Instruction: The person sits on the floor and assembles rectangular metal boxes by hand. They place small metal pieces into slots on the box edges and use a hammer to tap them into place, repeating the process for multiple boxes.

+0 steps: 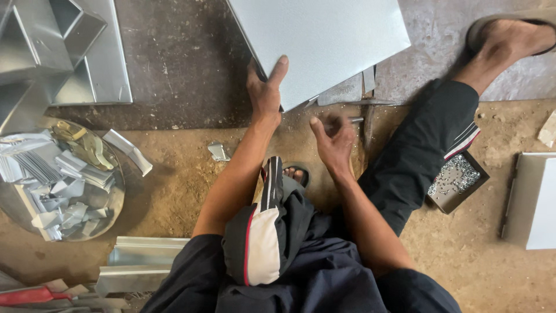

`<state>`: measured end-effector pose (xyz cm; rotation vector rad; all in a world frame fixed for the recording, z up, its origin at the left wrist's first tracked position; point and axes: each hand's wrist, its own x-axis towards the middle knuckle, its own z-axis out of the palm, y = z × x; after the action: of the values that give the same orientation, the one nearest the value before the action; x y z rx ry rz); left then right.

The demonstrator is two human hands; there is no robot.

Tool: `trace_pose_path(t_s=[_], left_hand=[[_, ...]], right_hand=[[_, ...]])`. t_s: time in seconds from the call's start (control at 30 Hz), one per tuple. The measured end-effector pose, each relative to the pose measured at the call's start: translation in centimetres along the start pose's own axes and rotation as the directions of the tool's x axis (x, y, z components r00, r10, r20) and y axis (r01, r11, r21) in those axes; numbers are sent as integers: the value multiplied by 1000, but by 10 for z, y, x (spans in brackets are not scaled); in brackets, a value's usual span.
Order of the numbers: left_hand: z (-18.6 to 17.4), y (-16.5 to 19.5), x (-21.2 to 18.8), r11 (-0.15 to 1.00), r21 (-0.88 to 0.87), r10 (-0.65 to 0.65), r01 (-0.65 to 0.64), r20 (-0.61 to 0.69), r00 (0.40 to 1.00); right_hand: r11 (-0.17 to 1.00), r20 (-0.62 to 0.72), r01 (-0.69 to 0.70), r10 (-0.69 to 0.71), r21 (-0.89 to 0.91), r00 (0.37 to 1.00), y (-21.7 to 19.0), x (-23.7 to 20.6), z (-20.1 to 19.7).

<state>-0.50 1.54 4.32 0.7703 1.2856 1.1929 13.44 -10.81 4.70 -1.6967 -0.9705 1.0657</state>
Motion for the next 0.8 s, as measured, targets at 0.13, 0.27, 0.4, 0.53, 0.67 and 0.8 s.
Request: trace_pose_path(t_s=[0.13,0.27,0.4,0.53,0.67,0.8], left_hand=[[2,0,-3,995,-93,34,-32,10,999],[4,6,-5,994,-111,29,-27,22,999],[3,8,-6,984,-171,44,-43,4,999],[3,7,-7,994,-103,28,-27,7,1000],[4,7,-6,993,-111,55,-52,24,998],[2,3,-3,997,-76,23,-21,27,999]], right_hand=[[773,176,-300,243,559,954,15,5,10],[627,148,-275,247,729,958,25,33,26],[619,83,-225,250,753,965,27,43,32],[799,13,-208,244,565,970,35,43,30],[907,48,-152,145,392,988,36,46,25],[893,13,-191,203,407,979,35,47,22]])
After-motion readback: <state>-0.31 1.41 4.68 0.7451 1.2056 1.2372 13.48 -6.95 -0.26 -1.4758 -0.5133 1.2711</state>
